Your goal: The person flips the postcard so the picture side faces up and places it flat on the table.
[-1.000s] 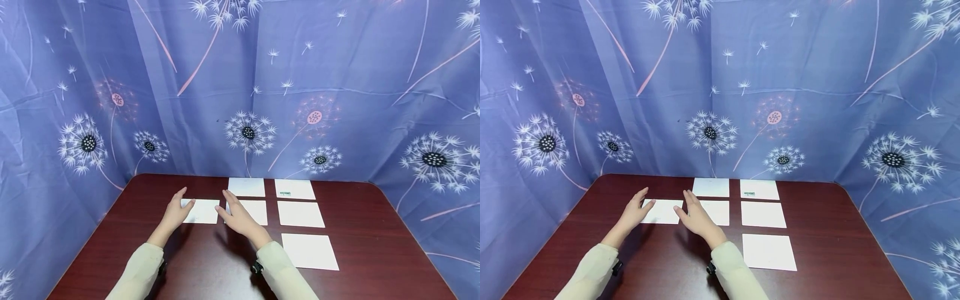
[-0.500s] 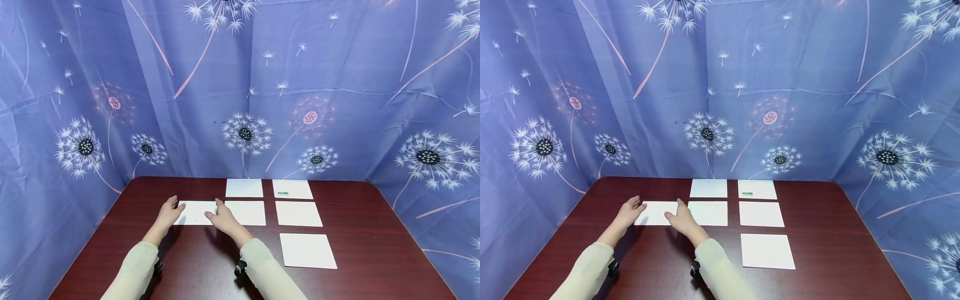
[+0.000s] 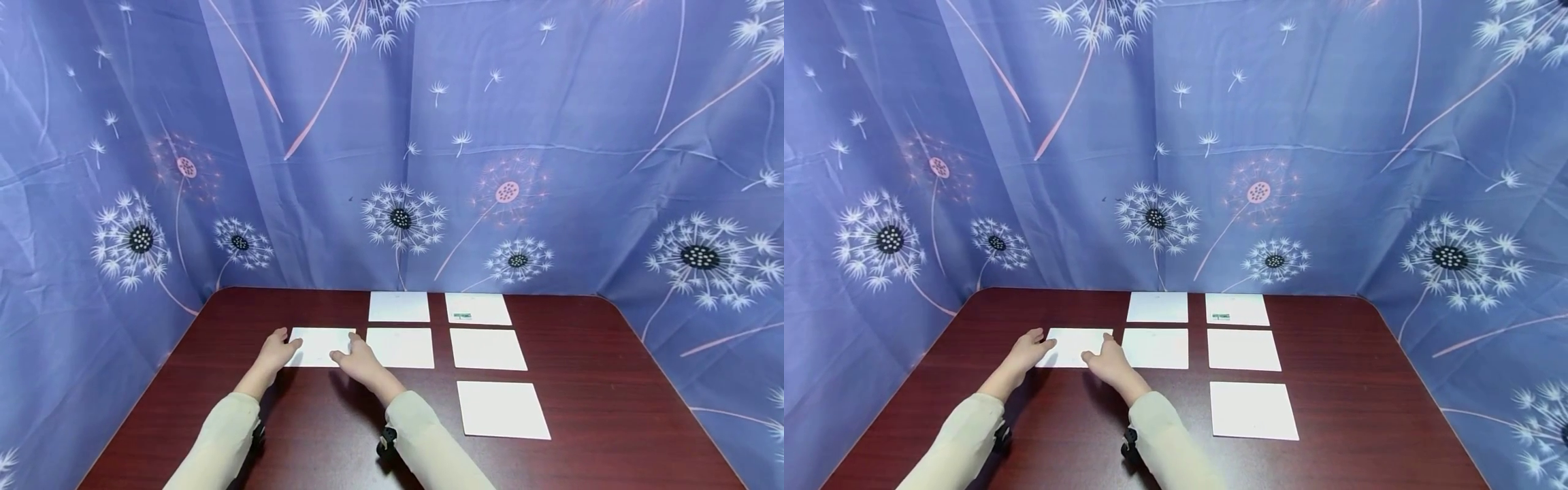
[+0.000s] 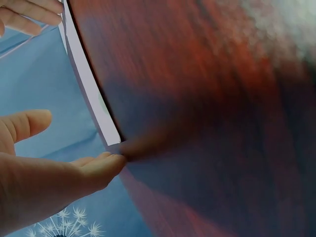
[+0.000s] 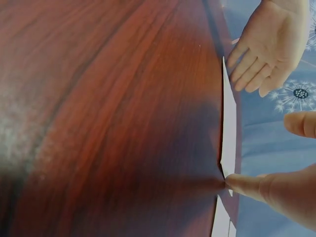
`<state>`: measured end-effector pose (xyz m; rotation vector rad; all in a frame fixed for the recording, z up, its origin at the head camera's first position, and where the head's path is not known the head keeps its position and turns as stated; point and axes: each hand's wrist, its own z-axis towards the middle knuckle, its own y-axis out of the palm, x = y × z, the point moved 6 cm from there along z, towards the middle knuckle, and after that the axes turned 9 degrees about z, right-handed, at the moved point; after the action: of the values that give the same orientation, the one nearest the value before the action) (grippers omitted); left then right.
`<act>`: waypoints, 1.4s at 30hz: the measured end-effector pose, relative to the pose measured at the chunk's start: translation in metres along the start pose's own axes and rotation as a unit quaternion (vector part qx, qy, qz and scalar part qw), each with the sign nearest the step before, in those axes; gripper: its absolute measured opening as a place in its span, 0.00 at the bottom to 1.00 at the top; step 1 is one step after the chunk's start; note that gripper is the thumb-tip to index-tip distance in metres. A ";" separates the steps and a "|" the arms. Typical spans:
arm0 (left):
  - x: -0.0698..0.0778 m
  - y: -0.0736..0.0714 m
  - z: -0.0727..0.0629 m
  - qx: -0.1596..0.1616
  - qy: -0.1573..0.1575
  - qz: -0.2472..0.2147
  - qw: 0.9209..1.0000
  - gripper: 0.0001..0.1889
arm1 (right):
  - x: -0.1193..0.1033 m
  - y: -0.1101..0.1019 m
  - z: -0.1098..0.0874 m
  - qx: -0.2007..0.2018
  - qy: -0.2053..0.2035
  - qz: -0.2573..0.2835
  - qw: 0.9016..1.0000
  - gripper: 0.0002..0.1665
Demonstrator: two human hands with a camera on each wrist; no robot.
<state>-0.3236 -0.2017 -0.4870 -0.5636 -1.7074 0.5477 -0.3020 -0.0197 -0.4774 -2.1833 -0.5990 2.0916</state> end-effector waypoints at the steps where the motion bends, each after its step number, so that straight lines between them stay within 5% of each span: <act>1: 0.000 0.000 0.000 -0.001 -0.001 -0.001 1.000 0.34 | 0.000 0.000 0.000 0.002 0.000 -0.002 1.000 0.40; 9: 0.002 0.003 0.000 0.010 0.010 0.008 1.000 0.33 | -0.001 0.001 0.000 0.008 -0.006 -0.004 1.000 0.39; 20: 0.004 0.002 0.002 0.019 0.002 -0.009 1.000 0.32 | 0.002 -0.001 0.001 0.016 0.006 0.059 0.998 0.38; 42: 0.003 -0.011 0.000 0.094 -0.010 -0.058 0.994 0.26 | 0.008 -0.007 0.003 0.076 0.026 0.156 0.985 0.34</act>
<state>-0.3246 -0.2078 -0.4779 -0.3229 -1.6741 0.6244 -0.3065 -0.0110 -0.4833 -2.3606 -0.0919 2.1249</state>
